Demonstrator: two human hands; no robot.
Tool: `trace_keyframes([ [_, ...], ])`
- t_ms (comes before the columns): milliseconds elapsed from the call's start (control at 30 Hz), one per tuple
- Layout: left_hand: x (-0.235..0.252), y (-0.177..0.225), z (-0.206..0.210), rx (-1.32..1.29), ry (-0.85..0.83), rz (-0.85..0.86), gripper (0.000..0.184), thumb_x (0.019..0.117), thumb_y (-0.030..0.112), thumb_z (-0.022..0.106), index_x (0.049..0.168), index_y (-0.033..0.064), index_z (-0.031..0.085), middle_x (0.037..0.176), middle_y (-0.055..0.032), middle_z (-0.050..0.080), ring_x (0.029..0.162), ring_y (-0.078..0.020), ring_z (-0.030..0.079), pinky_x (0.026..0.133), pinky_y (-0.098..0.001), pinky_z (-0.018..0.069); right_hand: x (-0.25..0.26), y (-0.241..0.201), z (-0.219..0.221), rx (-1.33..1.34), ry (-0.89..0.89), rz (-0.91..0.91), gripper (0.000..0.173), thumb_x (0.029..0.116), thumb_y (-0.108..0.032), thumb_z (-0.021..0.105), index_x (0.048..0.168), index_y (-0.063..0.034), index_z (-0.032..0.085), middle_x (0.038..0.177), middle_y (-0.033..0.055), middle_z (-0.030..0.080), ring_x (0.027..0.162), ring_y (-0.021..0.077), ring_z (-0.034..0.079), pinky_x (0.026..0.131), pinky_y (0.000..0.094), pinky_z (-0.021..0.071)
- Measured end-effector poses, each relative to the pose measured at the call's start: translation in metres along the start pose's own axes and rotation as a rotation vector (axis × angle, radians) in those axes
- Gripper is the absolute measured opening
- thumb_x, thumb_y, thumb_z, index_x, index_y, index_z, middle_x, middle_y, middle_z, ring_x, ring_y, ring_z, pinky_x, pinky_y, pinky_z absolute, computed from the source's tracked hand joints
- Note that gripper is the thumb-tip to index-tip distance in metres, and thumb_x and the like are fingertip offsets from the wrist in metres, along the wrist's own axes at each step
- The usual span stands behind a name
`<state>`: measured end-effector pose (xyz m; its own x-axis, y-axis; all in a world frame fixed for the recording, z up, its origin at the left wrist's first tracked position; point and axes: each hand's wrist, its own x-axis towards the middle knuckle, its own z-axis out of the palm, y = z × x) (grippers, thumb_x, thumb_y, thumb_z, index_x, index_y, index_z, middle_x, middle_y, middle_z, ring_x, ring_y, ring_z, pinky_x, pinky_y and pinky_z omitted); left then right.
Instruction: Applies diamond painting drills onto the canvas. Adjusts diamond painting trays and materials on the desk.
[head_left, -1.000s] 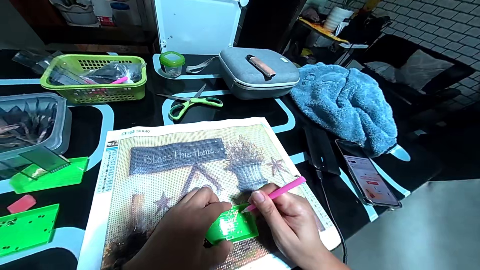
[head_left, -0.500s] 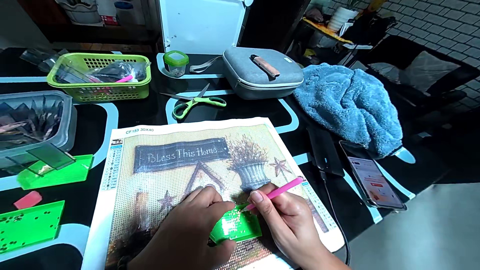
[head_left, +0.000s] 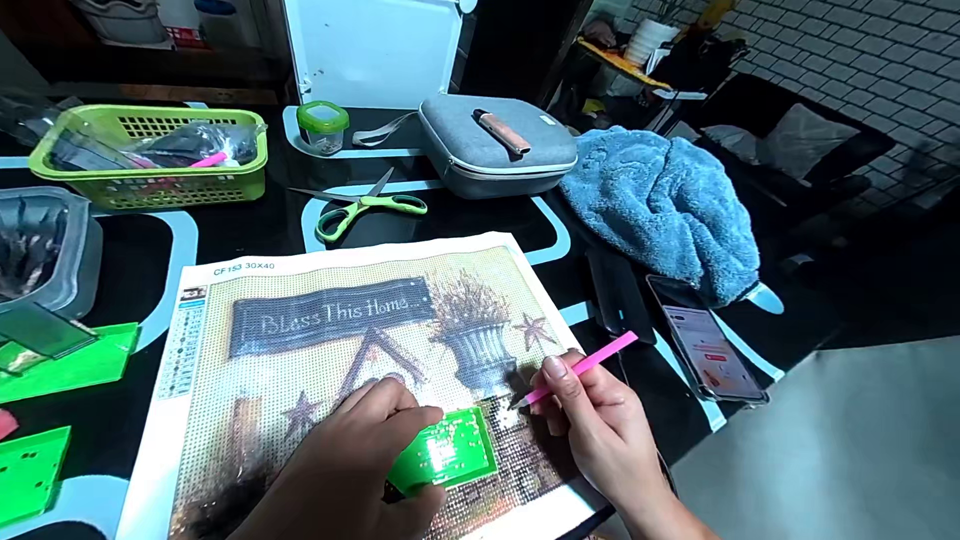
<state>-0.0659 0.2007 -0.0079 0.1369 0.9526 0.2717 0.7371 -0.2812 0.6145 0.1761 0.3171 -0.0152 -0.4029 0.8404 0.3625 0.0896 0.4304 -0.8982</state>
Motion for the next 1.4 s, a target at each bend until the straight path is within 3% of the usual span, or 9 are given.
trace_keyframes([
  [500,-0.001,-0.001,0.001,0.014,0.007,0.004,0.049,0.0817,0.045,0.074,0.121,0.0154,0.075,0.102,-0.0054,0.068,0.089,-0.0184,0.066,0.073,-0.0322,0.0568,-0.001,0.003,0.003,-0.069,-0.041,-0.078,0.028,0.1089,-0.024,0.05,0.09,-0.0106,0.066,0.074,-0.0075,0.066,0.063,-0.0044,0.06,0.056,0.0106,0.0503],
  [767,0.0,0.0,-0.001,0.011,0.001,0.004,0.049,0.0822,0.045,0.074,0.121,0.0146,0.075,0.101,-0.0064,0.068,0.089,-0.0206,0.066,0.074,-0.0349,0.0567,-0.001,0.003,0.004,-0.218,-0.07,-0.176,0.031,0.1094,-0.027,0.05,0.091,-0.0072,0.066,0.073,-0.0056,0.064,0.062,-0.0059,0.058,0.057,0.0099,0.0483],
  [967,-0.001,-0.002,0.002,0.034,0.038,0.028,0.049,0.0816,0.047,0.072,0.119,0.016,0.075,0.1,-0.0048,0.068,0.087,-0.018,0.066,0.072,-0.0315,0.0568,0.001,-0.001,0.0,-0.335,-0.129,-0.228,0.035,0.11,-0.03,0.048,0.091,-0.0064,0.066,0.075,-0.003,0.065,0.067,-0.0045,0.059,0.062,0.011,0.0491],
  [1267,-0.002,-0.006,0.007,0.044,0.086,0.056,0.048,0.0819,0.049,0.071,0.118,0.0175,0.075,0.098,-0.0031,0.068,0.084,-0.0157,0.066,0.07,-0.0284,0.056,0.002,0.0,0.004,-0.283,-0.071,-0.216,0.034,0.1097,-0.028,0.048,0.09,-0.0071,0.066,0.075,-0.0052,0.066,0.067,-0.0061,0.061,0.061,0.0098,0.0507],
  [1400,-0.001,-0.004,0.007,0.046,0.092,0.04,0.048,0.0804,0.048,0.071,0.116,0.0174,0.076,0.096,-0.002,0.067,0.083,-0.0146,0.066,0.068,-0.0281,0.0557,0.005,-0.012,0.015,-0.107,-0.08,-0.181,0.031,0.11,-0.028,0.049,0.092,-0.01,0.065,0.076,-0.0072,0.065,0.067,-0.0059,0.06,0.061,0.0109,0.0514],
])
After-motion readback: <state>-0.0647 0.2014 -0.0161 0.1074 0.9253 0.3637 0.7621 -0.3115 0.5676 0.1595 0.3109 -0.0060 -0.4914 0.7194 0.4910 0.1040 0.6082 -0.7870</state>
